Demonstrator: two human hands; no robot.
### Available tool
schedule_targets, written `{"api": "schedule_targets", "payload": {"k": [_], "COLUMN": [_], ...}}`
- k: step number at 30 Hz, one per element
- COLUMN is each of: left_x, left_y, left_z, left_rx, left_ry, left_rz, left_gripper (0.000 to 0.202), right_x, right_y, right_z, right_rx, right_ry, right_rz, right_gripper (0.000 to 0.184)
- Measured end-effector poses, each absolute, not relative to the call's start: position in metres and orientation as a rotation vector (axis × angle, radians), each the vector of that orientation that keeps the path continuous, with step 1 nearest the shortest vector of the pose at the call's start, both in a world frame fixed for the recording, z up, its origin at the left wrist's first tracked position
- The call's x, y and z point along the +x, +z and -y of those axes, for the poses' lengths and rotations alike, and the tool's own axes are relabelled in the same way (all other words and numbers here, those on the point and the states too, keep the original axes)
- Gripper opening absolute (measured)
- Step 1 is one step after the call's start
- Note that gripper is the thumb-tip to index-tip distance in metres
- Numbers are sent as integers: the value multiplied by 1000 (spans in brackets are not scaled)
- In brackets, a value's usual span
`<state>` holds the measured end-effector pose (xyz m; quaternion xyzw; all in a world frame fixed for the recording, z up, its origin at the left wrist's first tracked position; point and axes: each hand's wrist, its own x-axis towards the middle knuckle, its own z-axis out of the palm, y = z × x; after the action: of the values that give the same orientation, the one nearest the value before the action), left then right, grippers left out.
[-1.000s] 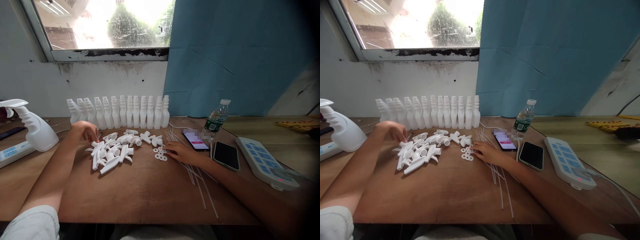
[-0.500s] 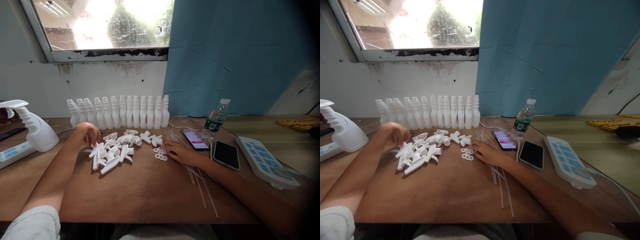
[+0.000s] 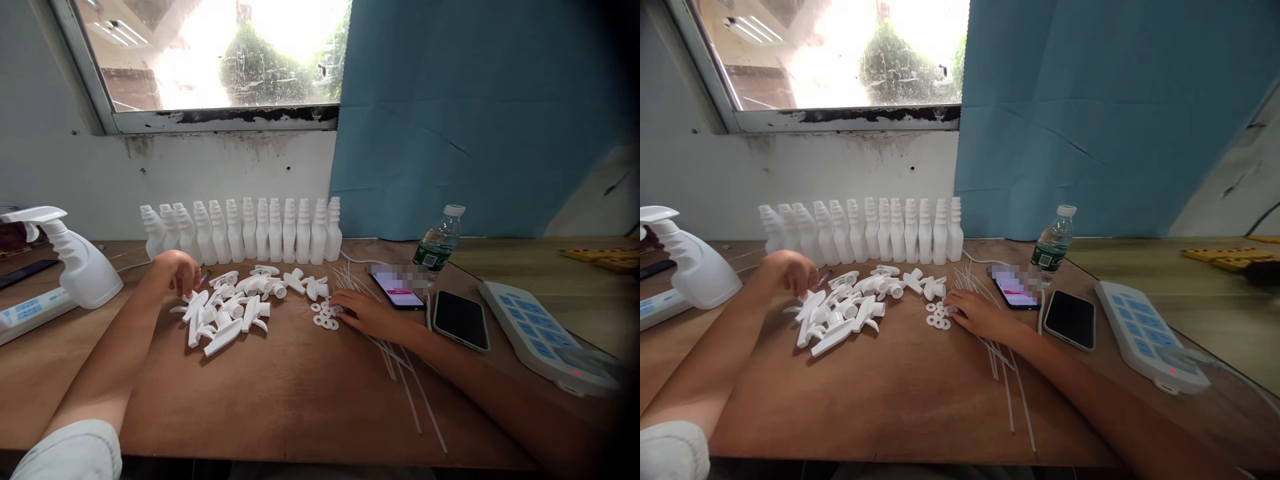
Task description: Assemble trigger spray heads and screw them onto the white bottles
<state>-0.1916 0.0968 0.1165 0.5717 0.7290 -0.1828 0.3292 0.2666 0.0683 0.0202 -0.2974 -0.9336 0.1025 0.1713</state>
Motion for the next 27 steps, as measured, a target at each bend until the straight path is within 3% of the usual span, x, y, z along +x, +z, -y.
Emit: {"api": "schedule_targets", "payload": {"k": [12,27], "left_x": [-199,-187], "left_y": [108,152], "left_z": [-101,-73], "left_rx": [1437,1637], "left_ry": [-516,-344], "left_rz": [-1830,-1888], "left_gripper": [44,41], "right_x": [267,266], "right_y": [17,20], "right_z": [-71,-69], "right_rx": [-882,-888], "right_ry": [261,284], "right_rz": [2647,2636], "right_gripper": [17,19]}}
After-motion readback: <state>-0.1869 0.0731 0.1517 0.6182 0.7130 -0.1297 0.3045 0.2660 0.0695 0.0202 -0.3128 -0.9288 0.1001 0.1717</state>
